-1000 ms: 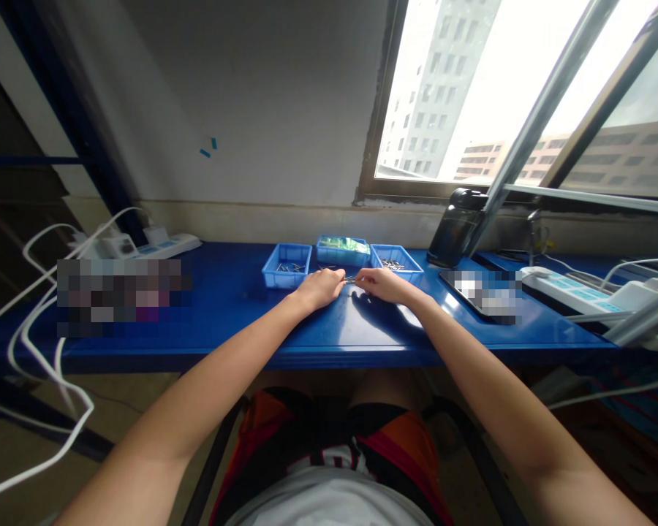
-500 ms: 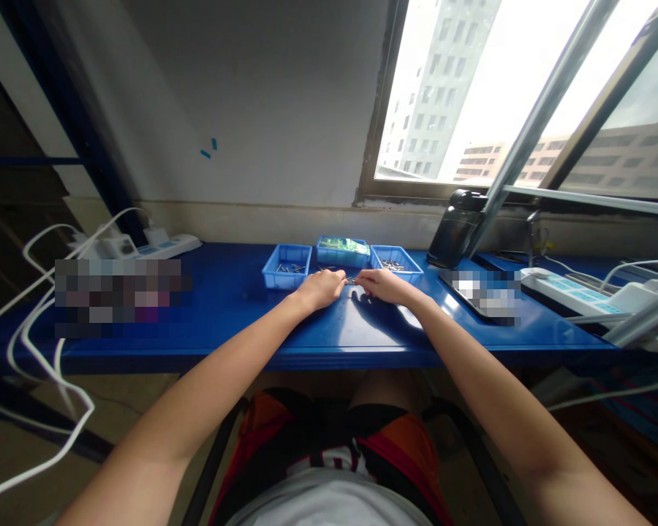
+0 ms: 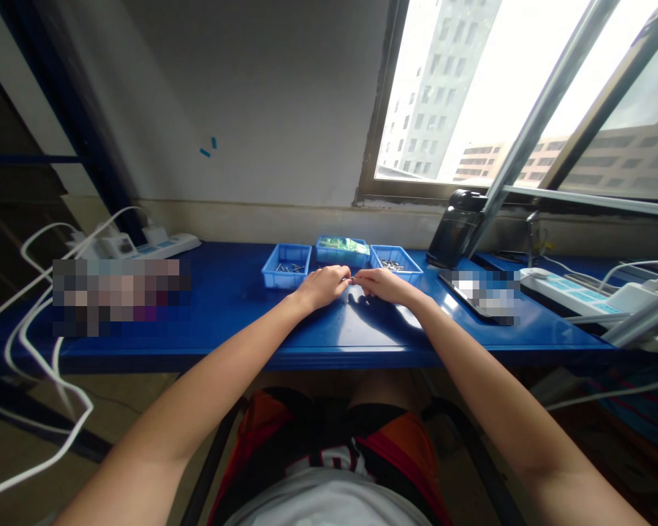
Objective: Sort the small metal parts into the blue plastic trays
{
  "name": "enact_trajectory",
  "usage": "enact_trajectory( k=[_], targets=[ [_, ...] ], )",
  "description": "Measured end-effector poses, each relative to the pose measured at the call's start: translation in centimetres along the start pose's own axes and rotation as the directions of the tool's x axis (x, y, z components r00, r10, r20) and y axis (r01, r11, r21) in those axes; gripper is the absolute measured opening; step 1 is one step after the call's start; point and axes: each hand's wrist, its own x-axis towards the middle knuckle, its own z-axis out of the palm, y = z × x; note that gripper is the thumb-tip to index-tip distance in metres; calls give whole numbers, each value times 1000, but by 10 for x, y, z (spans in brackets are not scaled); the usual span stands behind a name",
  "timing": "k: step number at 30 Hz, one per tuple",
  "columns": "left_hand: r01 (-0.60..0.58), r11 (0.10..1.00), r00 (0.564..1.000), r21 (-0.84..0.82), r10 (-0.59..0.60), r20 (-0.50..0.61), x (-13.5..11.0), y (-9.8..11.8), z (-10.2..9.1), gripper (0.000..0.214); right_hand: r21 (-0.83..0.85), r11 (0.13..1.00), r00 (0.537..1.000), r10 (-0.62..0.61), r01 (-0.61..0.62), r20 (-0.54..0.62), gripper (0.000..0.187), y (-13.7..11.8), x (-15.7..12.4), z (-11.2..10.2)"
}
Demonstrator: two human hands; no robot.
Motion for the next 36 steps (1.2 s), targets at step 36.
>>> enact_trajectory(
  k=[36],
  targets=[
    [12,1000,1000,10,-12,12,-1,1,-3,14,-49,999,986,10,-2,164,31,4,10,-1]
  ],
)
